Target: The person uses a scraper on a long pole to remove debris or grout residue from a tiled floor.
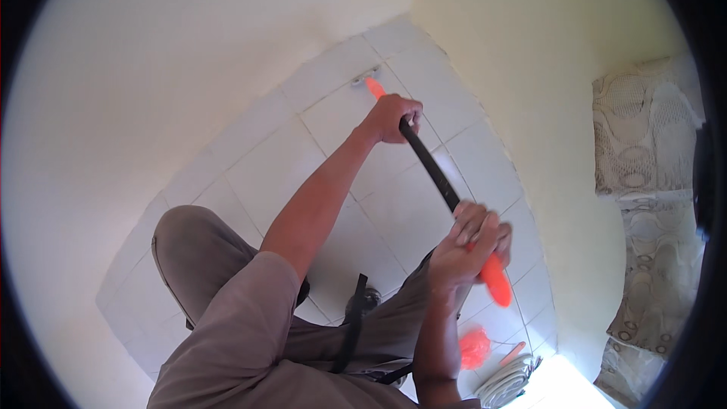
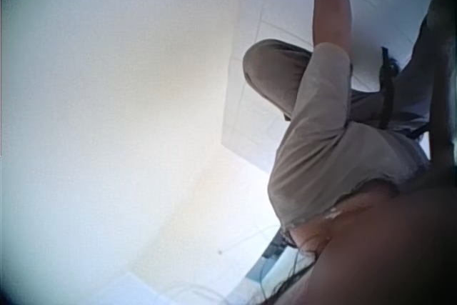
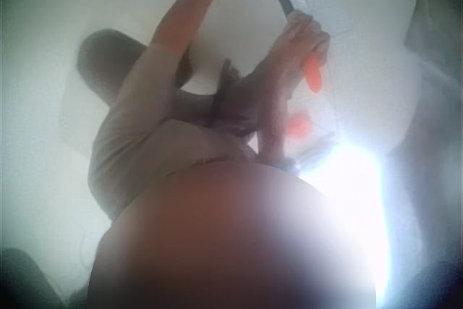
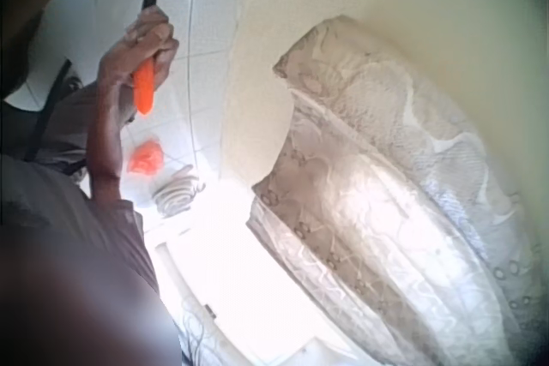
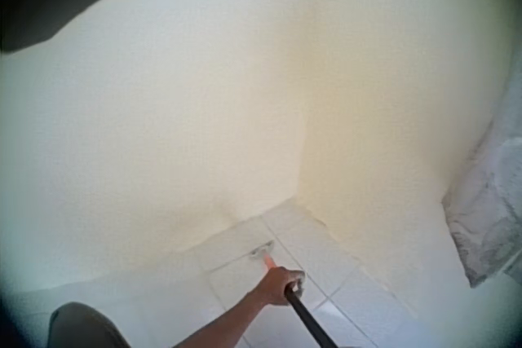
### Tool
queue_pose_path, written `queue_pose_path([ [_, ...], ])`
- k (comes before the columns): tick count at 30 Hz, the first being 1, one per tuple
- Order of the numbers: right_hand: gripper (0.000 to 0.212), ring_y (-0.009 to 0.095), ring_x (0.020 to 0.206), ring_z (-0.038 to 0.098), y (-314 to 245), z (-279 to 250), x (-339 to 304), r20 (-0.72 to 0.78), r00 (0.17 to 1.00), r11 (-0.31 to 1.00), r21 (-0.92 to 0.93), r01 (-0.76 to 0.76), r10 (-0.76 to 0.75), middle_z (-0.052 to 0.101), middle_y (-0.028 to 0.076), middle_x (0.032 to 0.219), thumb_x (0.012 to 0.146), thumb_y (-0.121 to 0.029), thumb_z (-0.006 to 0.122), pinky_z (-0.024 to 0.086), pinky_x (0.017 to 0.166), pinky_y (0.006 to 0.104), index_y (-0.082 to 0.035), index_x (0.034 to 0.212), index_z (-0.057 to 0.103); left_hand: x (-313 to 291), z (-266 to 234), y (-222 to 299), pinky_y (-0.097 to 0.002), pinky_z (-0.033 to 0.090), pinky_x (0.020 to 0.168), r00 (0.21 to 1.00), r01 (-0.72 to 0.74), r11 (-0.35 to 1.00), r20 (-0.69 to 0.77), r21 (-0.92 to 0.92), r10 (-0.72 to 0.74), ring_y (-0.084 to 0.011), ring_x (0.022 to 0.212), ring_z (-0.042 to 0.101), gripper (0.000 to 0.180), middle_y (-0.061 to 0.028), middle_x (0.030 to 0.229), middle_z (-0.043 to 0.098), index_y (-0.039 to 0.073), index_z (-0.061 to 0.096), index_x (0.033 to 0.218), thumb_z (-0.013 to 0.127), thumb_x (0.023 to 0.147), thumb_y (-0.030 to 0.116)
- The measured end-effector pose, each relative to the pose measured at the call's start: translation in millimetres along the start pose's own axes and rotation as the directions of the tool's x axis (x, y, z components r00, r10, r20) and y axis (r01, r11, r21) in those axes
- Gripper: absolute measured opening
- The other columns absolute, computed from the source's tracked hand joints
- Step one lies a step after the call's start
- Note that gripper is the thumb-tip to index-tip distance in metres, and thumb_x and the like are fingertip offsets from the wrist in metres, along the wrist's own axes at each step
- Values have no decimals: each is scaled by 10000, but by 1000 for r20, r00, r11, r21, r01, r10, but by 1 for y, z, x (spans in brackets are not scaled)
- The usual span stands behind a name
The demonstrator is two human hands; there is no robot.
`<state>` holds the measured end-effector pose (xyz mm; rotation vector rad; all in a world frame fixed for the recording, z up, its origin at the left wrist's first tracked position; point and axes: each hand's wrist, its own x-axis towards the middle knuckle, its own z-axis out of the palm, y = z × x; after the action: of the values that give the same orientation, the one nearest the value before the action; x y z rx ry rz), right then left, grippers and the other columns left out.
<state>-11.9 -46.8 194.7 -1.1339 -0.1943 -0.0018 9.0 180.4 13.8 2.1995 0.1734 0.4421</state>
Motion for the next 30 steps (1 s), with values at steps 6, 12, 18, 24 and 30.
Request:
queue_pose_path([
  [6, 327, 94, 476, 324, 33, -53, -34, -70, 997, 990, 142, 24, -14, 303, -27, 520, 979, -90, 445, 375, 621, 319, -155, 681, 329, -7, 23, -6, -338, 415, 511, 992, -77, 997, 103, 30, 73, -237, 502, 553, 146, -28, 521, 505, 118, 569, 716, 686, 643, 165],
  [12, 318, 108, 497, 319, 13, -55, 5, -78, 994, 990, 128, -66, 77, 283, -23, 549, 969, -78, 451, 358, 602, 308, -146, 685, 325, 0, 20, 11, -345, 428, 523, 997, 26, 991, 62, 133, -35, -251, 508, 558, 148, -38, 523, 513, 127, 572, 714, 694, 642, 169],
  [18, 300, 109, 527, 227, -83, -137, -23, -131, 991, 1000, 9, 16, -15, 251, -18, 607, 944, -134, 490, 276, 520, 283, -121, 705, 310, -43, 109, 103, -384, 442, 521, 997, -59, 996, 40, -68, 62, -280, 518, 588, 173, -49, 538, 543, 147, 569, 697, 695, 600, 214],
  [24, 288, 71, 437, 237, -132, -192, -36, -327, 944, 999, 4, 52, -48, 232, -53, 503, 969, -91, 405, 304, 511, 268, -129, 688, 355, -70, 166, 164, -396, 437, 507, 987, -6, 990, 159, -142, 29, -283, 508, 589, 146, -47, 519, 538, 149, 592, 708, 688, 609, 197],
  [30, 352, 74, 451, 262, -118, -140, -36, -339, 939, 998, -25, 50, -55, 240, -43, 504, 971, -66, 445, 292, 522, 259, -150, 650, 328, -54, 125, 147, -361, 406, 483, 953, 72, 990, 302, -122, -32, -235, 464, 552, 133, -37, 490, 511, 132, 584, 687, 689, 627, 188],
])
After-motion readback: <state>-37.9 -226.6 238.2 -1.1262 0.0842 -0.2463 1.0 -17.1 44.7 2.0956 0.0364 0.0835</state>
